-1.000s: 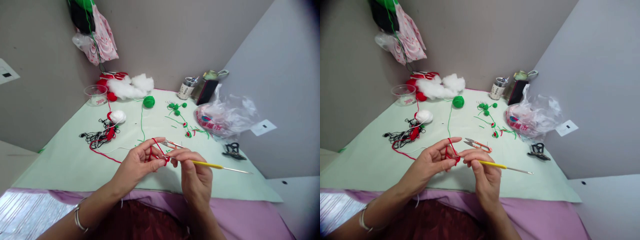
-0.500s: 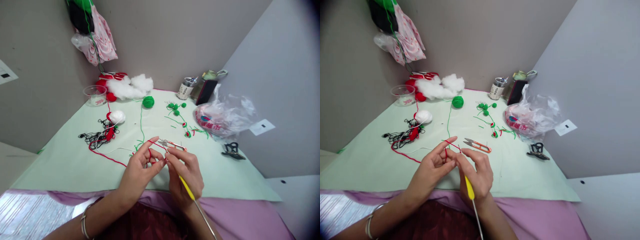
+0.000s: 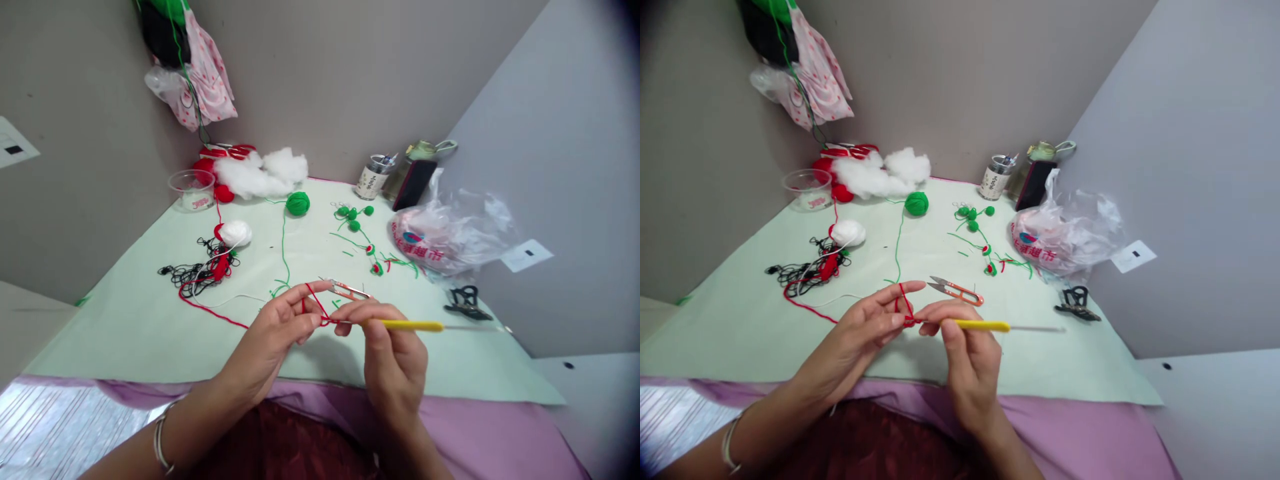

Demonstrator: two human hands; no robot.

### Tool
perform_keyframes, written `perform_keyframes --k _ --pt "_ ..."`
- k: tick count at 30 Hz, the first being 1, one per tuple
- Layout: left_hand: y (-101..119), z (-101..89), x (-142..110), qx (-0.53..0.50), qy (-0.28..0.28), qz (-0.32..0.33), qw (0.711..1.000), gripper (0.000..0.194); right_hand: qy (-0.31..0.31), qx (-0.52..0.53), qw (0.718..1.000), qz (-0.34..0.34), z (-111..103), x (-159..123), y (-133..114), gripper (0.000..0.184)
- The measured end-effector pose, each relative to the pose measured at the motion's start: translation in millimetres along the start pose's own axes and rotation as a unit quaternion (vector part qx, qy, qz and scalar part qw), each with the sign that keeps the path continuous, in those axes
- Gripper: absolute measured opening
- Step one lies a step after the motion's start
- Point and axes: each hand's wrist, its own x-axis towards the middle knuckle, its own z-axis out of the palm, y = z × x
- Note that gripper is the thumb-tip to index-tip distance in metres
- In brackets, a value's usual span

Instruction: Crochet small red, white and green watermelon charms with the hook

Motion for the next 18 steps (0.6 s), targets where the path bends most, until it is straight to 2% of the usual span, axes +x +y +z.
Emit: perform_keyframes --k 2,5,7,9,12,14,18 --pt "-2 1.8 0 -0.002 0.01 0.018 1.0 0.046 -0.023 -0.116 0.99 -0.078 -1 -6 2 0.026" --pt "-6 5.5 0 -0.03 0.006 0.009 1.0 0.054 -0.05 -0.276 0.941 -0.192 0 -14 8 0.04" --pt "-6 6.5 0 -0.065 -0.008 -0.025 0.998 0.053 -0.035 -0.31 0.925 -0.215 1 -16 12 0.046" --pt "-5 5.8 0 -0.096 -0.023 -0.057 0.993 0.047 -0.007 -0.256 0.949 -0.181 2 -14 11 0.039" --pt "-2 3.7 1 -0.095 -0.021 -0.056 0.994 0.04 0.045 -0.088 0.992 -0.084 2 -8 5 0.027" --pt "-2 3.7 2 -0.061 -0.005 -0.033 0.998 0.038 0.051 -0.014 0.998 -0.041 3 -3 2 0.025" --pt "-6 6.0 1 -0.017 -0.007 0.004 1.0 0.038 0.008 -0.003 1.0 -0.013 7 2 4 0.02"
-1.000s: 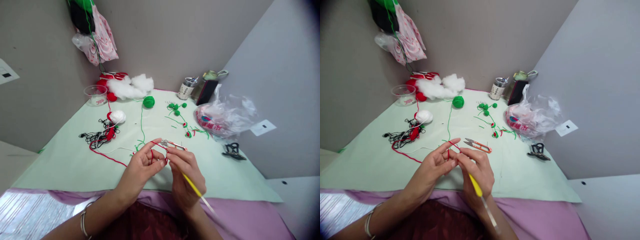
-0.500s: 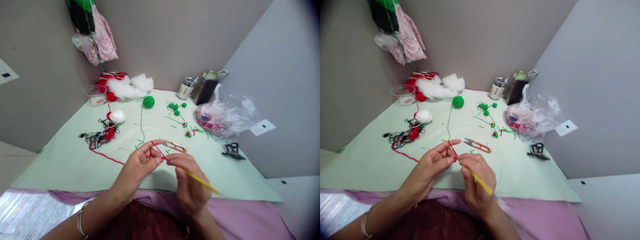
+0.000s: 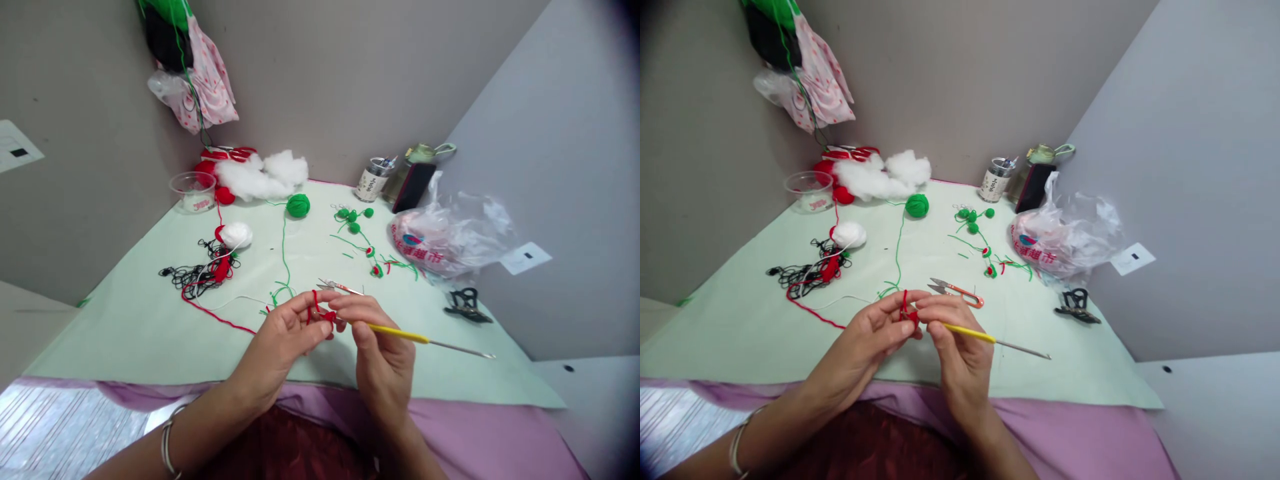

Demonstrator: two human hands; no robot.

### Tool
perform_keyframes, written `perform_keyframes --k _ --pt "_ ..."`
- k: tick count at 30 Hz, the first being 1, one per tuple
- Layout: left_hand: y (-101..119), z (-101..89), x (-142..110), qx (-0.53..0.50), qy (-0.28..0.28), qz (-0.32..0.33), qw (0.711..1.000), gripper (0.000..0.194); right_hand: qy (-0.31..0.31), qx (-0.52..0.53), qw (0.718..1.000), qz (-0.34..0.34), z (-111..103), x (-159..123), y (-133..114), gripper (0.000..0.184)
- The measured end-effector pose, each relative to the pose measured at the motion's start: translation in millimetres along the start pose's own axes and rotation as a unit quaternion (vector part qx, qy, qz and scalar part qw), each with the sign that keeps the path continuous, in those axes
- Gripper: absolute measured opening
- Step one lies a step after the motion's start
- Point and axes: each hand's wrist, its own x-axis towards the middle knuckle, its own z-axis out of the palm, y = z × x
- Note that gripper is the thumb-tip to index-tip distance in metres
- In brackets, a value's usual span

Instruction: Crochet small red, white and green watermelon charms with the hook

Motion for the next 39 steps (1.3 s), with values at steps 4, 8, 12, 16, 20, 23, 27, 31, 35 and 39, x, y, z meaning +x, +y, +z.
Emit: perform_keyframes --k 4,8,12,16,20,23,27,31,35,39 --pt "-1 -1.6 0 0.042 0.012 0.013 0.999 0.038 0.006 0.019 1.0 0.01 -1 -1 3 0.022" --pt "3 -5.2 0 0.07 0.02 0.025 0.997 0.036 0.014 -0.005 1.0 0.0 -6 -1 1 0.021" --pt "6 -7.6 -1 0.075 0.031 0.032 0.996 0.034 0.031 0.01 0.999 0.007 -8 0 -1 0.021" --pt "2 -4.5 -1 0.071 0.028 0.046 0.996 0.032 0.008 0.107 0.993 0.049 -4 2 1 0.021" --pt "-6 -0.5 -1 0.063 -0.003 0.05 0.997 0.035 -0.001 0.033 0.999 0.019 1 1 3 0.018" --pt "-5 -3.0 -2 0.075 -0.014 0.052 0.996 0.033 -0.005 0.002 1.0 -0.002 0 -1 2 0.02" --pt "2 -8.2 -1 0.08 -0.028 0.062 0.994 0.028 -0.014 -0.004 1.0 -0.014 -2 1 -3 0.022" --pt "2 -7.3 2 0.053 -0.026 0.056 0.997 0.023 -0.033 -0.042 0.998 -0.033 -2 1 -3 0.023" --pt "-3 -1.8 4 -0.008 0.009 0.029 1.0 0.039 -0.012 -0.176 0.975 -0.135 3 -9 5 0.037" --pt "-2 1.9 3 -0.081 0.008 -0.04 0.996 0.047 0.031 -0.192 0.967 -0.166 6 -13 9 0.042"
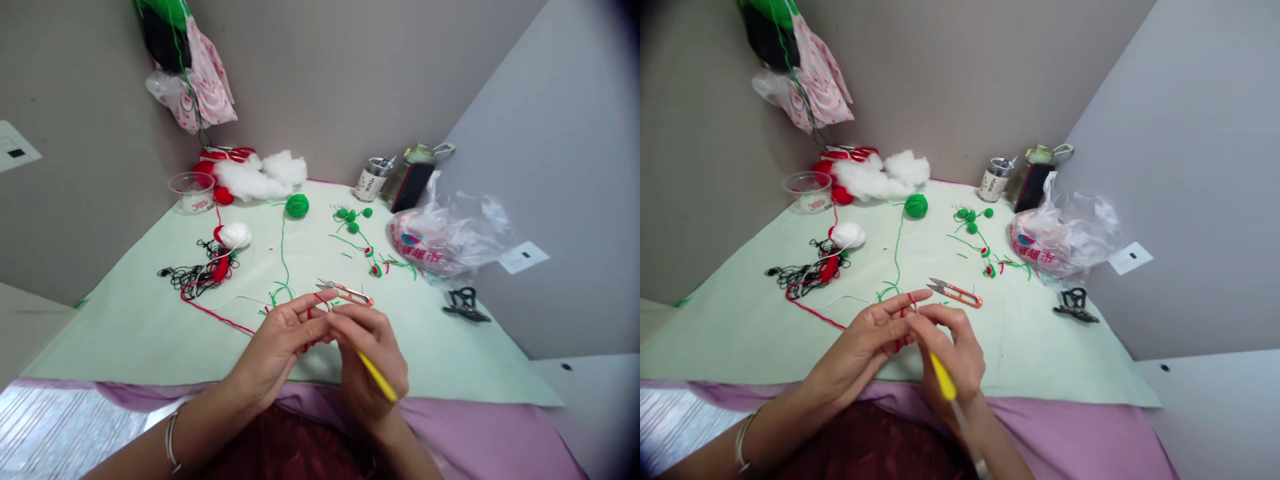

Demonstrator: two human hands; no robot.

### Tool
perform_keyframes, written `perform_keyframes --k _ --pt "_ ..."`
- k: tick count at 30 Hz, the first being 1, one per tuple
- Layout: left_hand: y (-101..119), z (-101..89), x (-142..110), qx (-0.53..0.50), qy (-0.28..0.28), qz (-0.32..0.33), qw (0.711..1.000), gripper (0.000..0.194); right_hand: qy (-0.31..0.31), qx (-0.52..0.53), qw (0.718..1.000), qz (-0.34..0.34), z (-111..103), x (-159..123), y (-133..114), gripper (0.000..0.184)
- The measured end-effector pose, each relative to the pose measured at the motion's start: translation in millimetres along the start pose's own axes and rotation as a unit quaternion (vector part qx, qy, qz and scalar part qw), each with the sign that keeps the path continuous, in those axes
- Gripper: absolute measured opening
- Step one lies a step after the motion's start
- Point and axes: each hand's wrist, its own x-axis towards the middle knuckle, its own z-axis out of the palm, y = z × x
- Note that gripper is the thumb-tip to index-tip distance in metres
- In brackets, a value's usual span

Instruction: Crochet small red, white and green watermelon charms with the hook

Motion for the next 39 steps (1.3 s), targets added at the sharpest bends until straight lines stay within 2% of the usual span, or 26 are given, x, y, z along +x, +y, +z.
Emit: perform_keyframes --k 7,12,15,17,20,22,24,26,28,30,32,35,39 --pt "9 -2.7 -2 0.027 0.026 0.002 0.999 0.044 0.028 0.125 0.983 0.135 -9 11 0 0.021" --pt "10 -5.7 -2 0.073 0.037 0.003 0.997 0.039 0.047 0.22 0.949 0.22 -10 14 0 0.018" --pt "8 -6.5 -2 0.11 0.04 0.048 0.992 0.034 0.043 0.274 0.926 0.256 -10 19 -1 0.02" --pt "5 -5.8 -2 0.158 0.044 0.103 0.981 0.033 0.025 0.272 0.928 0.253 -7 18 0 0.022" --pt "-3 -2.3 -2 0.197 0.05 0.14 0.969 0.041 0.004 0.13 0.978 0.163 -2 9 2 0.018" --pt "-8 -0.1 -2 0.141 0.039 0.104 0.984 0.051 0.018 0.017 0.996 0.084 2 2 5 0.02" --pt "-9 0.1 0 0.058 0.016 0.034 0.998 0.056 0.028 -0.024 0.998 0.044 1 -1 8 0.024" --pt "-6 -2.0 2 -0.002 0.001 -0.025 1.0 0.051 0.029 0.001 0.998 0.06 -3 2 9 0.022" --pt "-2 -4.7 4 -0.023 0.004 -0.04 0.999 0.04 0.052 0.072 0.989 0.121 -8 9 9 0.019" --pt "1 -6.0 4 -0.005 0.02 -0.014 1.0 0.034 0.066 0.163 0.966 0.187 -13 16 7 0.02" --pt "1 -5.1 3 0.038 0.029 0.031 0.998 0.036 0.046 0.214 0.952 0.215 -13 19 4 0.021" --pt "-4 -2.2 0 0.096 0.024 0.086 0.991 0.051 0.007 0.184 0.963 0.197 -9 17 1 0.017" --pt "-6 -0.9 -1 0.123 0.028 0.097 0.987 0.062 -0.002 0.145 0.971 0.189 -3 13 1 0.017"
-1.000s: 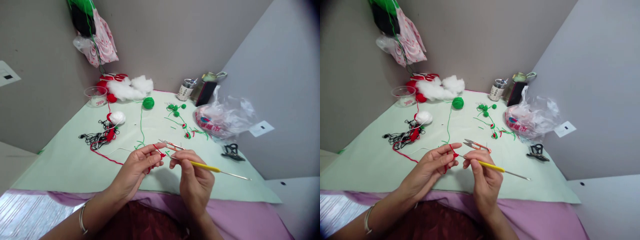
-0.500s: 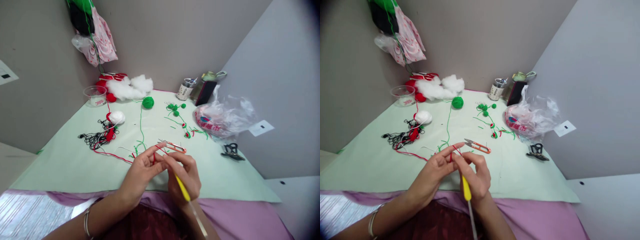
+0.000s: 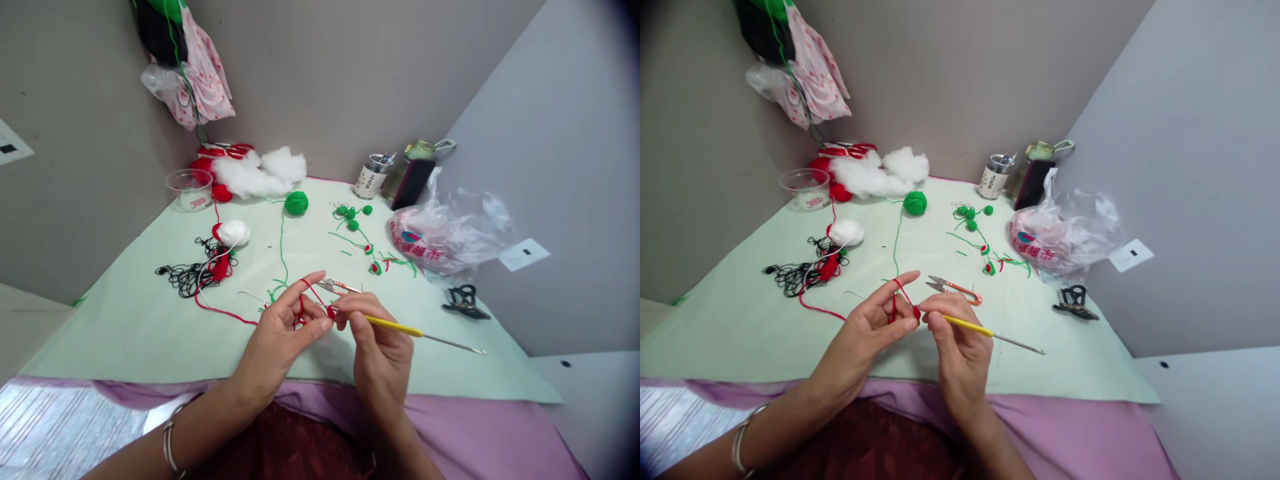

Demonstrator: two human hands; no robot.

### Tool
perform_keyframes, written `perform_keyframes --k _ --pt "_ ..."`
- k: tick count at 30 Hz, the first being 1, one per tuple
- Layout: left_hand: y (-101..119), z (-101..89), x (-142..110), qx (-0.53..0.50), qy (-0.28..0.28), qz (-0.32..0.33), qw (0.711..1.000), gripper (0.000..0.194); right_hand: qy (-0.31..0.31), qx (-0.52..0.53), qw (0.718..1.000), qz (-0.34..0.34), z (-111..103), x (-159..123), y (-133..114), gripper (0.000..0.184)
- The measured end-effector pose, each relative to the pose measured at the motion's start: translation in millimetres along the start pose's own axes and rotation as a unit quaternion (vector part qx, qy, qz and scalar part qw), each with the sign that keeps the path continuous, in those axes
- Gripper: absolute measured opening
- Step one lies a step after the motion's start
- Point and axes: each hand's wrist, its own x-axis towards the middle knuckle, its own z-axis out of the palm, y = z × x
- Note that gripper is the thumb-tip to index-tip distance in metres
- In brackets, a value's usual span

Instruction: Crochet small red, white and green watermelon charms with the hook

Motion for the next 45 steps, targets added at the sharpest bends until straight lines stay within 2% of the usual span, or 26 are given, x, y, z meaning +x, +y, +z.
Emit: perform_keyframes --k 5,7,10,12,13,14,17,19,22,26,30,32,34,36,39,42,45 --pt "0 -1.7 0 0.01 0.0 -0.002 1.0 0.062 0.007 0.022 0.999 0.03 -2 4 1 0.018" --pt "-1 -2.1 0 0.016 -0.003 0.002 1.0 0.062 -0.004 0.006 1.0 0.021 -2 4 1 0.019" --pt "-4 -2.2 0 0.026 -0.001 0.01 1.0 0.061 -0.018 -0.085 0.993 -0.079 1 0 2 0.021" --pt "-4 -1.8 1 0.002 -0.007 -0.01 1.0 0.058 0.008 -0.139 0.978 -0.155 3 -4 4 0.03" --pt "-2 -1.6 1 -0.019 -0.011 -0.026 0.999 0.056 0.026 -0.145 0.975 -0.169 3 -6 5 0.033" --pt "-1 -1.5 1 -0.039 -0.015 -0.042 0.998 0.054 0.035 -0.129 0.979 -0.153 3 -6 5 0.034" --pt "5 -1.9 2 -0.064 -0.014 -0.063 0.996 0.047 0.016 -0.01 0.999 -0.041 -2 -3 3 0.02" --pt "8 -2.8 1 -0.055 -0.013 -0.057 0.997 0.042 -0.002 0.065 0.998 0.017 -5 2 0 0.019" --pt "9 -5.1 1 -0.029 -0.009 -0.036 0.999 0.037 -0.014 0.076 0.997 0.027 -9 3 -4 0.022" --pt "7 -11.2 2 0.034 0.009 0.01 0.999 0.034 -0.039 -0.046 0.995 -0.085 -13 -4 -6 0.023" --pt "4 -15.4 2 0.083 0.018 0.031 0.996 0.04 -0.087 -0.181 0.955 -0.22 -13 -9 -1 0.034" --pt "4 -14.4 3 0.049 0.002 0.013 0.999 0.047 -0.098 -0.248 0.929 -0.256 -12 -11 2 0.043" --pt "4 -12.3 3 -0.02 -0.017 -0.024 0.999 0.052 -0.097 -0.286 0.915 -0.267 -11 -11 4 0.048" --pt "5 -10.8 3 -0.089 -0.037 -0.079 0.992 0.054 -0.083 -0.265 0.928 -0.25 -10 -11 3 0.045" --pt "8 -10.3 3 -0.126 -0.045 -0.128 0.983 0.051 -0.032 -0.131 0.979 -0.151 -9 -8 0 0.03" --pt "9 -9.4 3 -0.097 -0.022 -0.097 0.99 0.045 0.008 -0.002 0.999 -0.049 -8 -2 -4 0.024" --pt "7 -7.1 2 -0.068 -0.03 -0.056 0.996 0.038 -0.014 0.019 1.0 -0.019 -5 2 -5 0.02"
